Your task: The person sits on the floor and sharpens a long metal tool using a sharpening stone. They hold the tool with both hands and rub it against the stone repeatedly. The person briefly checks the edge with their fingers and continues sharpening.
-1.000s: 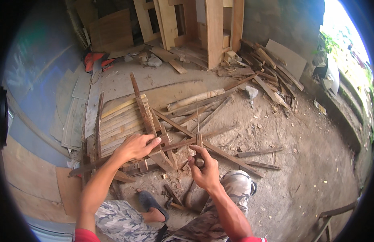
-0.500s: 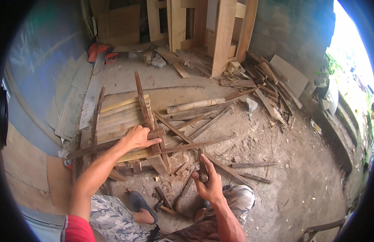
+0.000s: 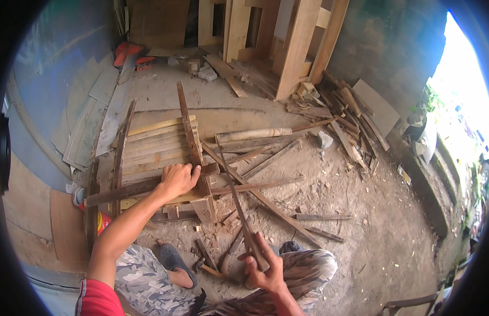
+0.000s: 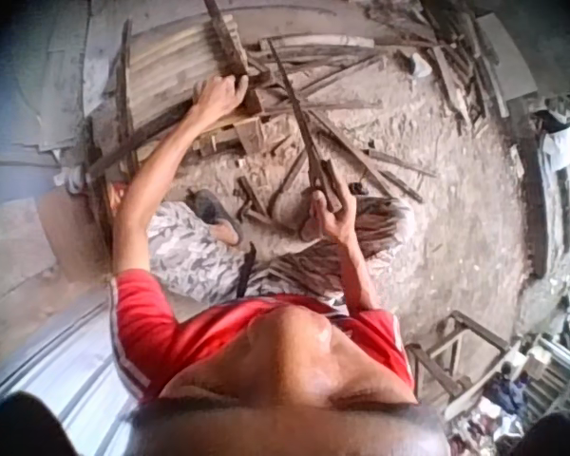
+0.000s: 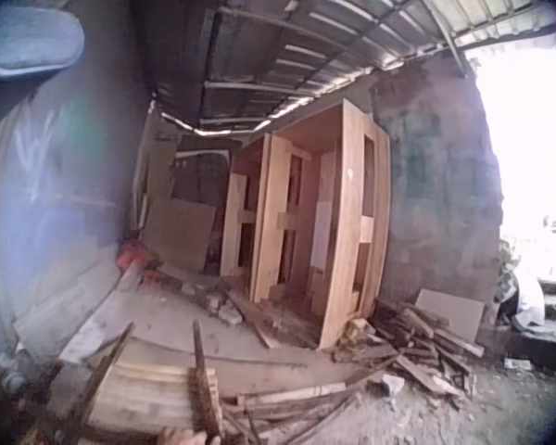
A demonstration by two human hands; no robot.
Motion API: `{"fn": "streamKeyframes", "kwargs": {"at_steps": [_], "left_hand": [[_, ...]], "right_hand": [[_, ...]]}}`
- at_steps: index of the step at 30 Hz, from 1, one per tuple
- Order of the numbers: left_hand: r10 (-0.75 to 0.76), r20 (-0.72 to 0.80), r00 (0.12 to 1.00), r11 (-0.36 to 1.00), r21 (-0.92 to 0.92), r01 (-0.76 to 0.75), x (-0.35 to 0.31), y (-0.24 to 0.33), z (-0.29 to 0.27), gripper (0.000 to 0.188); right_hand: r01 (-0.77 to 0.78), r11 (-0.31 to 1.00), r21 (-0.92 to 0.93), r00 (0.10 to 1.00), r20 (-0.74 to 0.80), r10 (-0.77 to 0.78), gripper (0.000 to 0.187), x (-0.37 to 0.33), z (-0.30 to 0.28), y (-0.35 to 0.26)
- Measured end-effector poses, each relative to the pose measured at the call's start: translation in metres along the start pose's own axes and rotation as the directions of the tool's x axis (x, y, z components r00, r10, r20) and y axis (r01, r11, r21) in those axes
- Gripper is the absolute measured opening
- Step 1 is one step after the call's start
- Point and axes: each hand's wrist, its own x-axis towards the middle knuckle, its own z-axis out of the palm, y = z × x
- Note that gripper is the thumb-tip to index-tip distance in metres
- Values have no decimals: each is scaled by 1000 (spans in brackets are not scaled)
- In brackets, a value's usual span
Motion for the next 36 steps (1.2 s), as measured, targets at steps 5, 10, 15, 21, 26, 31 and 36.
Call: {"fn": "streamKeyframes", "kwargs": {"at_steps": [5, 10, 15, 21, 26, 31, 36], "left_hand": [[-50, 110, 993, 998, -38, 54, 1, -2, -6, 55], [-135, 157, 978, 986, -74, 148, 5, 6, -15, 62], [-218, 251, 943, 968, -65, 241, 11, 8, -22, 67], [-262, 226, 938, 951, -105, 291, 11, 7, -19, 65], [-202, 162, 966, 974, -68, 216, 7, 11, -15, 63], [-136, 28, 990, 985, -99, 138, 7, 9, -4, 60], [-159, 3, 987, 983, -97, 159, 9, 6, -6, 54]], "right_hand": [[50, 995, -89, 998, 38, -46, 65, -24, 19, 9], [-23, 988, -155, 998, 49, 31, 65, -26, 20, 12], [4, 982, -187, 999, 52, 6, 67, -37, 22, 19], [-90, 968, -233, 996, -42, 83, 60, -51, 36, -11], [-110, 979, -173, 988, -127, 89, 56, -40, 44, -11], [-119, 979, -167, 986, -134, 97, 56, 51, 65, 15], [-178, 981, -79, 978, -124, 168, 57, 91, 81, 15]]}}
